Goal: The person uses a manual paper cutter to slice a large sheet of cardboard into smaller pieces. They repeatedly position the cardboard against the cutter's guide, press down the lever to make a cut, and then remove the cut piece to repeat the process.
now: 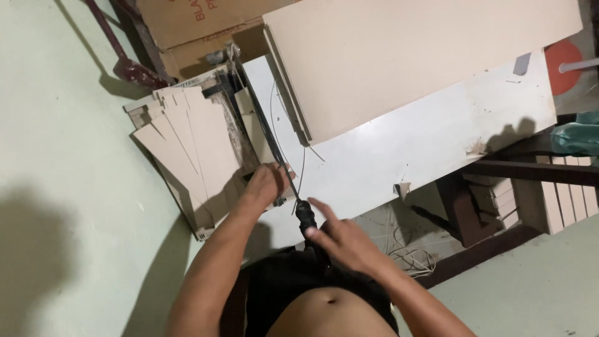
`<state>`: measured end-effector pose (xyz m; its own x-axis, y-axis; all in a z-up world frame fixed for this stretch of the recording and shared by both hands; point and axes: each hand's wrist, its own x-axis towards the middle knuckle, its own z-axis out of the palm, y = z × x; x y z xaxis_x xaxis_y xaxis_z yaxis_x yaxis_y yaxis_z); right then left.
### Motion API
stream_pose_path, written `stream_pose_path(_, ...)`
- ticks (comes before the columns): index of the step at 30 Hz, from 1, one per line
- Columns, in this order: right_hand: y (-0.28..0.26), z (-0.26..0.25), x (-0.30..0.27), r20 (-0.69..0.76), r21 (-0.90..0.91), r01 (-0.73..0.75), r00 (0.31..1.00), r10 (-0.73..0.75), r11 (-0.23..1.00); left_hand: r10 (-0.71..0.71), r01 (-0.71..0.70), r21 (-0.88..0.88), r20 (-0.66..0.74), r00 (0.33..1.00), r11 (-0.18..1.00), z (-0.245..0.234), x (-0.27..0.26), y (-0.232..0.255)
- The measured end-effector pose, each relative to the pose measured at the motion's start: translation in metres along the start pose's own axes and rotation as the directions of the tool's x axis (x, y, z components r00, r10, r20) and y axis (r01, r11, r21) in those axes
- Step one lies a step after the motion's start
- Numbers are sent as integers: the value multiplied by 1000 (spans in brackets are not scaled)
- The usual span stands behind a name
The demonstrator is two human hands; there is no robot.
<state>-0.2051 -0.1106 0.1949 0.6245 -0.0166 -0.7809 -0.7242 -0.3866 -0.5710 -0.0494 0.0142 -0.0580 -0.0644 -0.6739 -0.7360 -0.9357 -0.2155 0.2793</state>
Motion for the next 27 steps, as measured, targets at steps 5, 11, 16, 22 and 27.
stream_pose_path(5, 63, -15, 14, -151, -186, -113, 985, 85, 976, -330, 318, -96, -180, 927, 943, -23, -90, 34)
stream_pose_path(11, 160, -17, 38, -245, -57, -243, 944, 222, 968, -571, 560, -148, -37, 820, 815, 62, -81, -22)
stream_pose_path(16, 244, -12, 32, -249, -8, -351, 907, 338, 936, -836, 623, -577, -228, 499, 529, 2, -138, -7)
stream_pose_path(22, 268, -19, 29, -219, 7, -449, 871, 440, 893, -974, 526, -835, -46, 220, 159, -21, -113, -35)
stream_pose_path(27, 246, -42, 26, -261, 91, -425, 862, 434, 901, -966, 615, -756, -87, 242, 223, -20, -87, -51)
